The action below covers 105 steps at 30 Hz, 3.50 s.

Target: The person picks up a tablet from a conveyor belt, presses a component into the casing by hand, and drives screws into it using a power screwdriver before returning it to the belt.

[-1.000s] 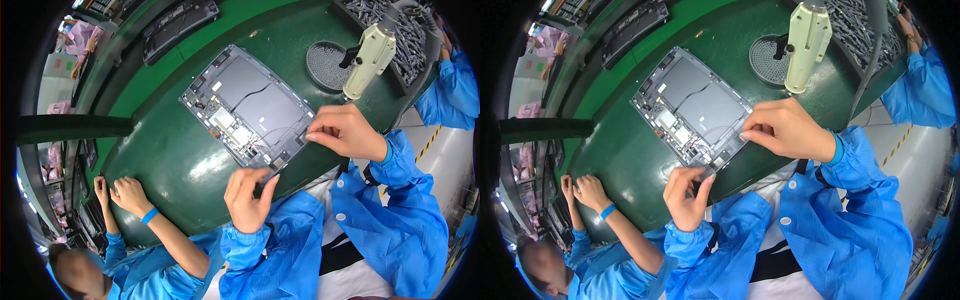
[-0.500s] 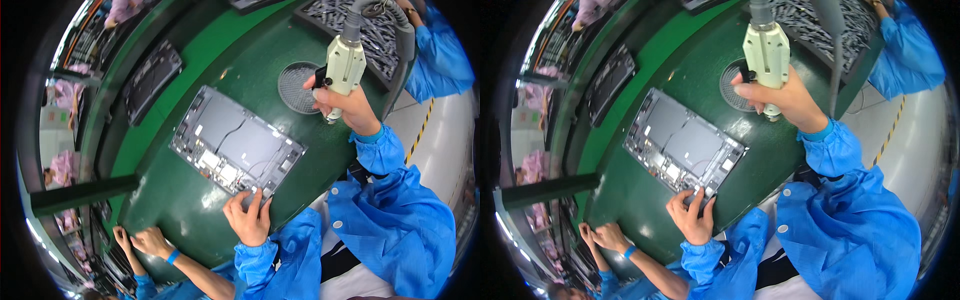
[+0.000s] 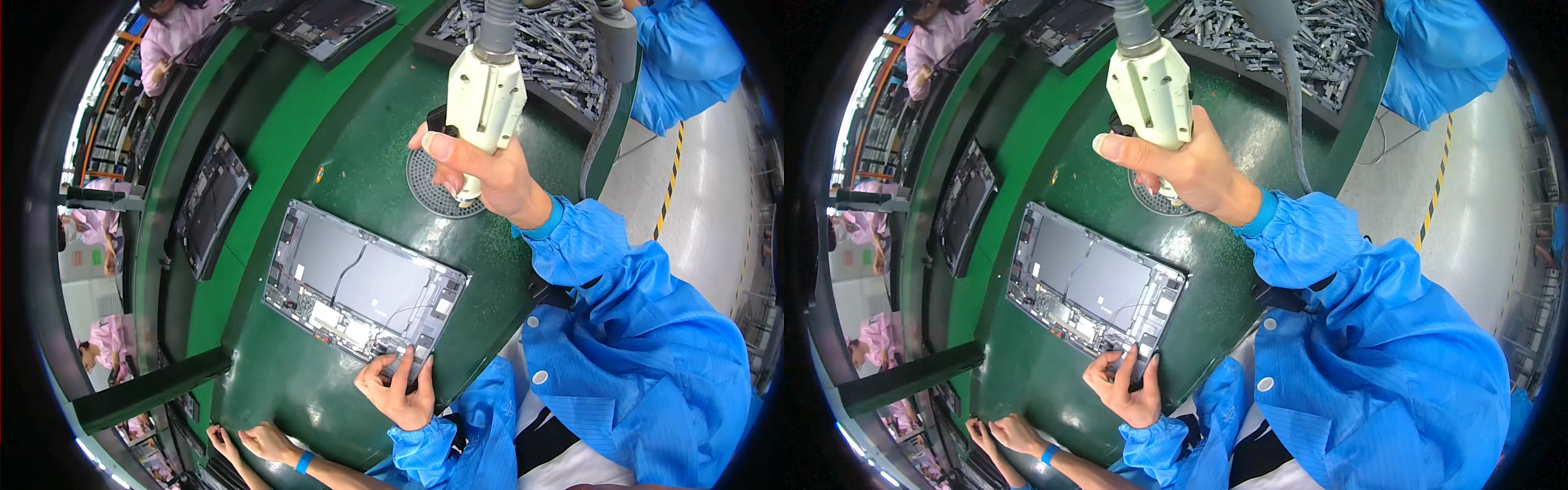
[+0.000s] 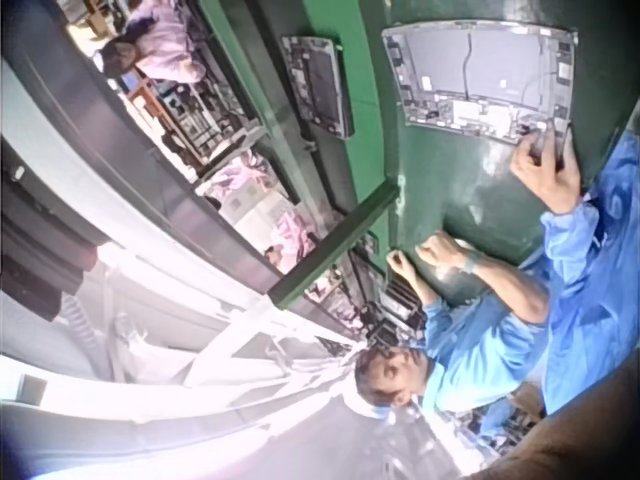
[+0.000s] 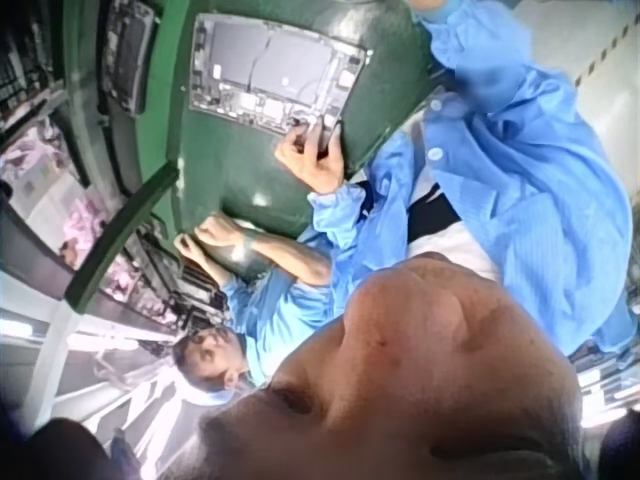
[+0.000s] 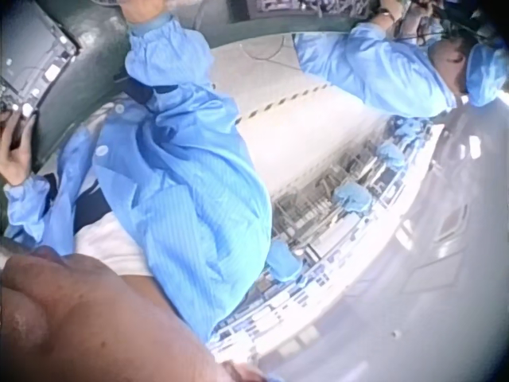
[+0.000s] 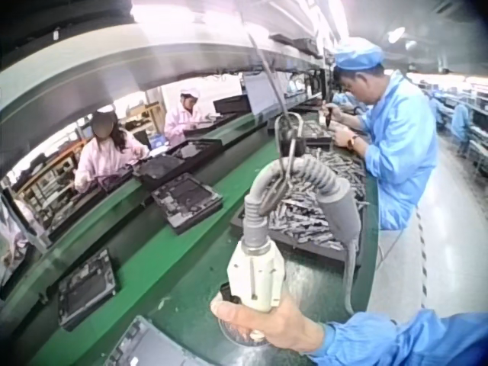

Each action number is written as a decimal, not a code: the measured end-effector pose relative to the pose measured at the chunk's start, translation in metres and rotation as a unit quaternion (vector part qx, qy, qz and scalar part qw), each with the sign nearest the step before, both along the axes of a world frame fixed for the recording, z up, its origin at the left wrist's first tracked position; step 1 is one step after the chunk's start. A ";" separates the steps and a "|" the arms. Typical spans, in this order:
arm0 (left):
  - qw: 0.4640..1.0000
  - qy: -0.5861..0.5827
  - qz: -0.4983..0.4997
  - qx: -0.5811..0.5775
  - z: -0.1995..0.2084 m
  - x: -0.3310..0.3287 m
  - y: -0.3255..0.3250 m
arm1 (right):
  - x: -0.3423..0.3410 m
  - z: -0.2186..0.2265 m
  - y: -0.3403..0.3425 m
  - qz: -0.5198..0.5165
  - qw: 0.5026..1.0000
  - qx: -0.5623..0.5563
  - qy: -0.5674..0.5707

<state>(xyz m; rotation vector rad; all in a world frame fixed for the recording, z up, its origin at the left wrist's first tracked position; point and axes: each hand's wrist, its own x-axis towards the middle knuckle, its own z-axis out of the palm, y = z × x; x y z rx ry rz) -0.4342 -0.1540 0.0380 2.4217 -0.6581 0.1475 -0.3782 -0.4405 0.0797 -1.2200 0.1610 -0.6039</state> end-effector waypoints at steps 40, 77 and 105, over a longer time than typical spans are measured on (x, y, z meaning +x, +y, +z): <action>0.994 -0.087 -0.017 -0.060 -0.021 0.008 0.004 | -0.035 -0.017 0.113 0.302 0.953 -0.003 -0.028; 0.999 -0.039 -0.011 -0.012 -0.001 0.002 -0.005 | 0.005 -0.013 0.007 -0.063 0.996 -0.063 -0.014; 0.996 -0.058 0.034 -0.057 -0.013 0.004 0.022 | -0.036 0.009 0.133 0.316 0.948 0.014 -0.033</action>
